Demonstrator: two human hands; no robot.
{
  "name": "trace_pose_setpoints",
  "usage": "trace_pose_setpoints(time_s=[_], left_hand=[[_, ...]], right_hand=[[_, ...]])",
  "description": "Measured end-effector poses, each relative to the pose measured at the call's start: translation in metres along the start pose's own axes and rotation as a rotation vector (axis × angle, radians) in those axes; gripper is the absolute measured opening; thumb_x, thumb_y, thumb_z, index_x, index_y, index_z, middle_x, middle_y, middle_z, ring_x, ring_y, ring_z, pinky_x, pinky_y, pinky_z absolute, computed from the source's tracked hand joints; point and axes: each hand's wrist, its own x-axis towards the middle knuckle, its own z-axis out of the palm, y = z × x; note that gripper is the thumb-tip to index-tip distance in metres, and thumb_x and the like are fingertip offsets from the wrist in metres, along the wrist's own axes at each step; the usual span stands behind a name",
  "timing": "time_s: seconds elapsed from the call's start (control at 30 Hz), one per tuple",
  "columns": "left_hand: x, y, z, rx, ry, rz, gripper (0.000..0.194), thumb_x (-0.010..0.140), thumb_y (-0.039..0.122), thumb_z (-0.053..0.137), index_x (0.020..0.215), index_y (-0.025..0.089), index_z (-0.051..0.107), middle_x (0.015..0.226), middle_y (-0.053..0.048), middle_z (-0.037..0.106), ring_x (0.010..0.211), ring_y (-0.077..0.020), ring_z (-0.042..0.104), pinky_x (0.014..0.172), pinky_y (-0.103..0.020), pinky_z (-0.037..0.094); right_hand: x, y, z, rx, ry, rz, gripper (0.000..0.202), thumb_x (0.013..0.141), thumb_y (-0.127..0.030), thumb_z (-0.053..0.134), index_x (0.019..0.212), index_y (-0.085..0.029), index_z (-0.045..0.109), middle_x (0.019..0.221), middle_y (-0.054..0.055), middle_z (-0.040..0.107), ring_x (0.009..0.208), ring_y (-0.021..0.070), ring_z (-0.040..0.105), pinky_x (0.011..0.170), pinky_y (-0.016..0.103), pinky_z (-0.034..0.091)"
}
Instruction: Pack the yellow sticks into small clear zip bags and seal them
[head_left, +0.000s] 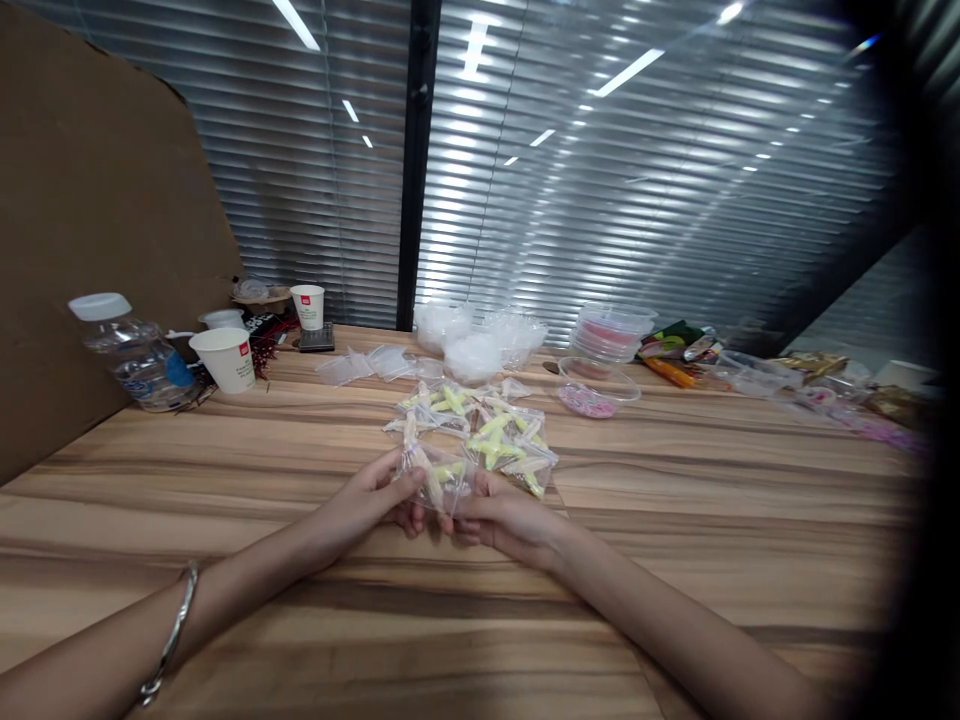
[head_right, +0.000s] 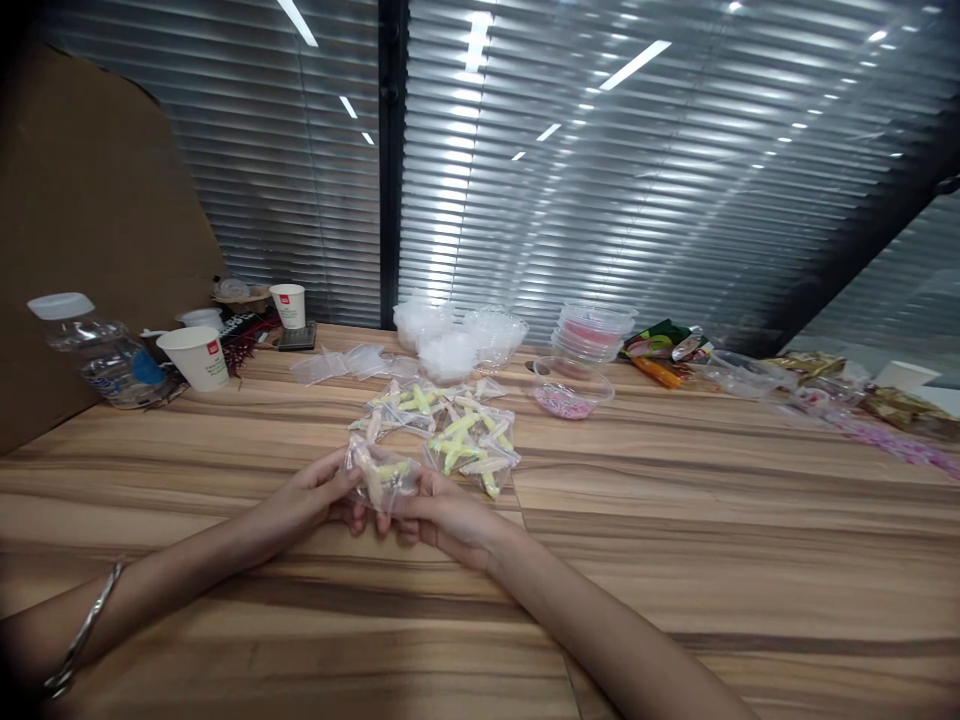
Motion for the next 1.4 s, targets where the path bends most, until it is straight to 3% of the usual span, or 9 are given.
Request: trace_pose_setpoints(time_s=[0.13, 0.3, 0.47, 0.63, 0.83, 1.2, 1.4], left_hand=[[0.001, 0.002, -0.001, -0.022, 0.086, -0.01, 0.03, 0.083, 0.043, 0.055, 0.091, 0.014, 0.054, 0.068, 0.0, 0.055, 0.059, -0.0096, 0.05, 0.059, -0.022, 0.041], [0.003, -0.001, -0.004, -0.027, 0.077, 0.024, 0.028, 0.082, 0.041, 0.056, 0.085, 0.014, 0.056, 0.065, 0.0, 0.055, 0.059, -0.01, 0.049, 0.057, -0.02, 0.04], [0.004, 0.002, -0.004, -0.092, 0.116, 0.039, 0.034, 0.081, 0.042, 0.057, 0.101, 0.014, 0.058, 0.084, -0.007, 0.061, 0.065, -0.0141, 0.055, 0.062, -0.026, 0.046], [0.004, 0.006, -0.008, -0.174, 0.191, 0.104, 0.03, 0.084, 0.039, 0.052, 0.098, 0.014, 0.06, 0.093, -0.009, 0.061, 0.078, -0.0186, 0.057, 0.061, -0.027, 0.048], [0.002, 0.005, -0.013, -0.151, 0.359, 0.165, 0.026, 0.083, 0.031, 0.055, 0.106, 0.019, 0.059, 0.106, -0.006, 0.06, 0.097, -0.0184, 0.056, 0.079, -0.025, 0.045], [0.005, 0.001, -0.016, -0.131, 0.413, 0.194, 0.022, 0.077, 0.029, 0.063, 0.097, 0.019, 0.063, 0.095, -0.004, 0.062, 0.084, -0.0148, 0.056, 0.071, -0.023, 0.044], [0.007, 0.0, -0.019, -0.078, 0.434, 0.224, 0.018, 0.078, 0.027, 0.063, 0.093, 0.017, 0.062, 0.086, -0.003, 0.06, 0.072, -0.011, 0.052, 0.064, -0.021, 0.042]], right_hand=[[0.0, -0.001, -0.001, 0.035, -0.059, 0.002, 0.032, 0.075, -0.021, 0.066, 0.105, -0.013, 0.059, 0.087, 0.008, 0.064, 0.063, 0.0073, 0.052, 0.059, 0.02, 0.038], [0.0, -0.001, 0.0, 0.065, -0.076, 0.0, 0.031, 0.075, -0.022, 0.067, 0.104, -0.012, 0.06, 0.095, 0.01, 0.064, 0.068, 0.0087, 0.054, 0.065, 0.022, 0.041], [0.002, 0.002, -0.003, 0.132, -0.007, -0.006, 0.03, 0.074, -0.022, 0.069, 0.1, -0.015, 0.057, 0.077, 0.004, 0.062, 0.064, 0.0094, 0.052, 0.059, 0.021, 0.038], [0.002, 0.002, -0.004, 0.216, 0.001, -0.014, 0.027, 0.075, -0.019, 0.067, 0.098, -0.016, 0.055, 0.071, 0.002, 0.059, 0.063, 0.0097, 0.051, 0.06, 0.023, 0.038], [0.001, 0.002, -0.005, 0.237, 0.0, 0.001, 0.026, 0.074, -0.017, 0.066, 0.097, -0.015, 0.055, 0.068, 0.0, 0.055, 0.061, 0.0089, 0.049, 0.06, 0.023, 0.038], [0.002, 0.003, -0.004, 0.294, 0.003, -0.016, 0.024, 0.082, -0.014, 0.058, 0.105, -0.014, 0.054, 0.073, 0.003, 0.056, 0.067, 0.0096, 0.053, 0.062, 0.022, 0.041], [0.003, 0.007, -0.008, 0.347, 0.011, -0.039, 0.012, 0.084, -0.015, 0.055, 0.096, -0.016, 0.054, 0.073, 0.003, 0.058, 0.066, 0.0103, 0.054, 0.064, 0.024, 0.042]])
